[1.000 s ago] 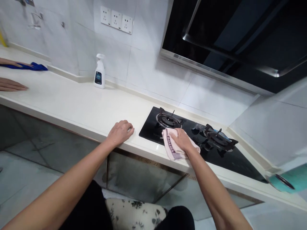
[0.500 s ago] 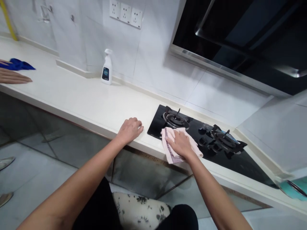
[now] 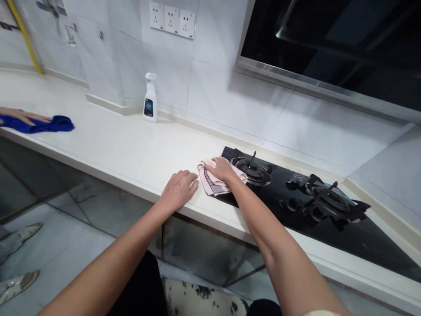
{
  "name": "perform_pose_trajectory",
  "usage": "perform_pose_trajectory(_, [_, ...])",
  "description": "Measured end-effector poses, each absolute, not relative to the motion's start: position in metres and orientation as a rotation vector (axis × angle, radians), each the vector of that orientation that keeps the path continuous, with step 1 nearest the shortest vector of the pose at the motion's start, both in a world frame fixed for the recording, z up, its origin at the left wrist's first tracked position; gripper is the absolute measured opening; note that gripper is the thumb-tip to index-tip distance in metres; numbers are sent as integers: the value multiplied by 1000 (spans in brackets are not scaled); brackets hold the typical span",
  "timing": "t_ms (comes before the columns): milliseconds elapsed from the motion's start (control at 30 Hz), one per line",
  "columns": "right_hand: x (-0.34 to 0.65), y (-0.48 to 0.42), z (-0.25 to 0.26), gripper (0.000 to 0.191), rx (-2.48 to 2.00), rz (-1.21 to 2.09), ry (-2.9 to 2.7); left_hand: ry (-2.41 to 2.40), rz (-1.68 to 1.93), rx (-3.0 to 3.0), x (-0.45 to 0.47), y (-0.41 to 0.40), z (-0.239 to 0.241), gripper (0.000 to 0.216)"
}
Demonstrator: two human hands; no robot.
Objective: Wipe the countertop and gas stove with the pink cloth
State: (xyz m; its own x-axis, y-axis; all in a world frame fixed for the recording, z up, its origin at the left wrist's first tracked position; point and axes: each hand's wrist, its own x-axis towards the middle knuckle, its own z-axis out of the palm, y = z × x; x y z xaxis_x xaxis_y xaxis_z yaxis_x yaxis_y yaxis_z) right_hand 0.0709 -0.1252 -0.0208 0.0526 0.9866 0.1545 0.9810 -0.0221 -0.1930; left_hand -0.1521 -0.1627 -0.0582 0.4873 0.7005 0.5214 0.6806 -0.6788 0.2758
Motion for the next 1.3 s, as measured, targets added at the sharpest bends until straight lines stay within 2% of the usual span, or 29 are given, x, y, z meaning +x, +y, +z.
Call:
perform_pose_trajectory(167, [62,-107,-20,73,-2211,34,-1804,1271,1011,2651,-154,-162,-55,29])
perform_pose_trajectory(300, [53,-135,-22,62,-2155,61,-1859,1303,1049,2629,-154,-161,-52,32])
perform_pose_trajectory(567, [87,-273,-23,42,-1881,43,-2080,1311,1025,2556,-158,-155,-48,33])
perform_pose_trajectory(767, [152,-374,-31,26,-1907,-44,-1892,1336,943,2487,-161,-153,-40,36])
perform_pose_trajectory(967, [226,-453,-55,42,-2026,-132,-1643,1345,814,2536,-160,-152,-40,44])
perform_pose_trajectory(1300, [341,-488,-51,44,-2355,-143,-1360,1354,760,2581,-157,-151,-41,47])
